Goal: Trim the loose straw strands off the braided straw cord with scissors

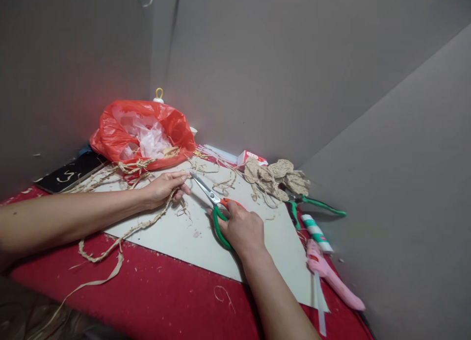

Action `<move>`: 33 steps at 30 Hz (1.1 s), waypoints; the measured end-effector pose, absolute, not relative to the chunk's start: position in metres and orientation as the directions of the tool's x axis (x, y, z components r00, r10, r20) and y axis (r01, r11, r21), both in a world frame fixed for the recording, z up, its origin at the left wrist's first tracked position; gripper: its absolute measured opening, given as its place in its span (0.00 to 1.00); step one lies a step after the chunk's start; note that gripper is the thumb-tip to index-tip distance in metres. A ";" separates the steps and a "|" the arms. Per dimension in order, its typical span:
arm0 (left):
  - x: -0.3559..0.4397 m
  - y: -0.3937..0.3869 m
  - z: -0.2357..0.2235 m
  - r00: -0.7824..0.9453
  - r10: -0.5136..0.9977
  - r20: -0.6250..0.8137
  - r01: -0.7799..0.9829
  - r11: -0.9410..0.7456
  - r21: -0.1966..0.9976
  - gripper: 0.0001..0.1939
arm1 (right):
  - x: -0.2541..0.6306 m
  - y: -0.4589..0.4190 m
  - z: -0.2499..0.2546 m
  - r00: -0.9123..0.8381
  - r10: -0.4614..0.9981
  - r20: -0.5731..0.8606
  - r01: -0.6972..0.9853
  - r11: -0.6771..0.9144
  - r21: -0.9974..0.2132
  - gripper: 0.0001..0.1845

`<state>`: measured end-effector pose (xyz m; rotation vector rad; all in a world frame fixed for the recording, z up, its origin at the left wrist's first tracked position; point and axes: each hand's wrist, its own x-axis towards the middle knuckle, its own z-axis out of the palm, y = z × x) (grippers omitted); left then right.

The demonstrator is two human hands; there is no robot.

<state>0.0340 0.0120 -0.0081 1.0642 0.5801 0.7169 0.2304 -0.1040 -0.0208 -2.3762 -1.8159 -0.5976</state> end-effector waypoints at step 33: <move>0.033 0.006 -0.012 0.871 0.483 -0.094 -0.083 0.333 0.939 0.10 | 0.193 -0.064 -0.014 0.581 0.788 0.205 0.006 0.247 -0.969 0.20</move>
